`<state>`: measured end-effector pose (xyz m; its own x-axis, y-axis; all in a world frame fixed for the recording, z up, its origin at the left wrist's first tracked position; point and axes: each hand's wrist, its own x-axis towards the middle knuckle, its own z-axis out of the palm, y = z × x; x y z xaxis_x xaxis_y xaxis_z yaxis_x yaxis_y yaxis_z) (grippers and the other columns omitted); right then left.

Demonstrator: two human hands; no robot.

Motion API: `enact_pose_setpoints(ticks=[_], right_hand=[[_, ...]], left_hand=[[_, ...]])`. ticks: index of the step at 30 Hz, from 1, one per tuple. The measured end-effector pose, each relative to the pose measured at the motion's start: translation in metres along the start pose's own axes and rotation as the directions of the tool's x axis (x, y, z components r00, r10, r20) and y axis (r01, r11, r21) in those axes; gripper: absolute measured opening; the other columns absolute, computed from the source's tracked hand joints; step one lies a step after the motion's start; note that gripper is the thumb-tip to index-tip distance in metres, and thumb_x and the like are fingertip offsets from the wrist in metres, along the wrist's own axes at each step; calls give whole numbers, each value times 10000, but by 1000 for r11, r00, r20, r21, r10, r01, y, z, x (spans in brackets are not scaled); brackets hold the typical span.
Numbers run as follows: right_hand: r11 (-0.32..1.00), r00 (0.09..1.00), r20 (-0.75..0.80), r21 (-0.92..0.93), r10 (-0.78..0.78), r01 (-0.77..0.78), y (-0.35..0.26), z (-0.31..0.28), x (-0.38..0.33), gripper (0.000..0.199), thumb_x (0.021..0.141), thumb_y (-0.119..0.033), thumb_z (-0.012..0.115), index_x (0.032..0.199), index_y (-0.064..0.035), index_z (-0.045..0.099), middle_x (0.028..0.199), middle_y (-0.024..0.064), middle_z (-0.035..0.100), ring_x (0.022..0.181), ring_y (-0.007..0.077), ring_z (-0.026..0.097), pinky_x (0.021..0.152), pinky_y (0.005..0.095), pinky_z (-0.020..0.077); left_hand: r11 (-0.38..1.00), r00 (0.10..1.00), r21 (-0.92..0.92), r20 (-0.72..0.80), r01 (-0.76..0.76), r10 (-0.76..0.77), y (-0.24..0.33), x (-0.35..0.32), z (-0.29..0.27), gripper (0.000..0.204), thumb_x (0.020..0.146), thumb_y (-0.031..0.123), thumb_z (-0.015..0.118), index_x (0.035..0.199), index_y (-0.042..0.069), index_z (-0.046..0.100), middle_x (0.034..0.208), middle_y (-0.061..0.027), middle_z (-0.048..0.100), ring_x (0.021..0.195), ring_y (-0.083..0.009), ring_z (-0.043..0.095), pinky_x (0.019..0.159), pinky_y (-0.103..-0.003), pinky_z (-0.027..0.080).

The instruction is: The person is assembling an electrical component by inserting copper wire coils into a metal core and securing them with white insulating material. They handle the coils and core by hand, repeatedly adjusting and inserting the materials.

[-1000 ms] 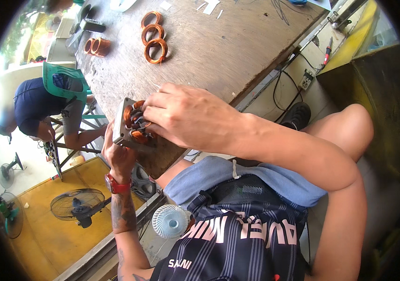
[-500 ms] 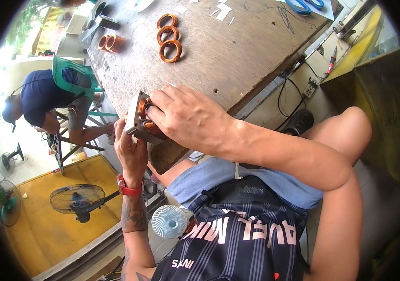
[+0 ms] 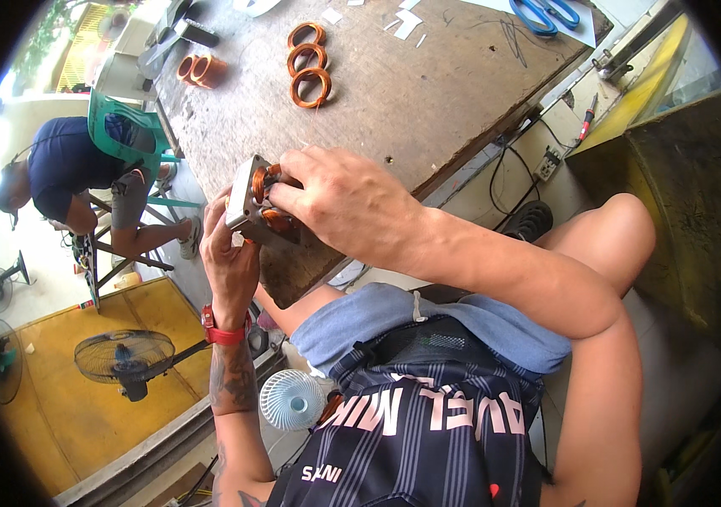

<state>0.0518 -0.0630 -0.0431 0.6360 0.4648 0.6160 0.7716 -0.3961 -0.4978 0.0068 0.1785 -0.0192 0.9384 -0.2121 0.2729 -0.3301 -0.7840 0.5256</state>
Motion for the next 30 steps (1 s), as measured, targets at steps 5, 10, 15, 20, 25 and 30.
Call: enact_pose_setpoints(ticks=[5, 10, 15, 20, 25, 30], right_hand=[[992, 997, 4, 98, 80, -80, 2, 7, -4, 208, 926, -79, 769, 1099, -2, 684, 1070, 122, 639, 967, 305, 705, 836, 398, 601], [983, 996, -10, 162, 91, -88, 2, 8, -6, 213, 924, -84, 770, 1099, -2, 679, 1064, 124, 631, 950, 305, 702, 831, 394, 602], [996, 999, 28, 80, 38, -40, 3, 1, -3, 197, 930, -95, 746, 1090, -5, 676, 1067, 132, 623, 963, 308, 695, 832, 398, 600], [1000, 1000, 5, 11, 20, -20, 5, 4, -5, 201, 933, -84, 727, 1113, -7, 680, 1063, 126, 603, 958, 301, 684, 832, 402, 598], [999, 999, 27, 34, 35, -36, 4, 6, -6, 208, 927, -74, 729, 1120, -11, 685, 1058, 120, 601, 957, 306, 686, 838, 406, 602], [997, 999, 41, 80, 4, -7, 7, -4, -1, 144, 945, -81, 647, 1062, -17, 703, 1119, 144, 675, 1016, 318, 737, 885, 389, 628]], left_hand=[[996, 998, -84, -39, 37, -41, -8, -6, 8, 409, 811, -106, 696, 1205, -6, 734, 1333, -157, 716, 1444, -364, 571, 1138, -466, 475], [999, 998, -9, -60, -36, 36, -14, -8, 11, 439, 796, -102, 691, 1221, 2, 732, 1329, -144, 722, 1467, -359, 554, 1156, -474, 445], [1000, 998, 6, -46, 30, -29, -6, -7, 4, 453, 774, -105, 689, 1202, 28, 748, 1300, -131, 735, 1453, -351, 568, 1169, -466, 424], [991, 995, -118, -60, 66, -74, -8, -7, 10, 398, 770, -95, 697, 1143, 32, 758, 1273, -124, 744, 1451, -351, 570, 1172, -473, 423], [1000, 999, 10, -35, -19, 19, -7, -2, 2, 379, 798, -43, 734, 1166, 42, 762, 1317, -131, 741, 1410, -339, 599, 1180, -472, 396], [989, 998, 141, 56, -46, 39, 7, 1, -11, 523, 808, -22, 742, 1319, 88, 727, 1436, -135, 684, 1385, -314, 604, 1180, -456, 378]])
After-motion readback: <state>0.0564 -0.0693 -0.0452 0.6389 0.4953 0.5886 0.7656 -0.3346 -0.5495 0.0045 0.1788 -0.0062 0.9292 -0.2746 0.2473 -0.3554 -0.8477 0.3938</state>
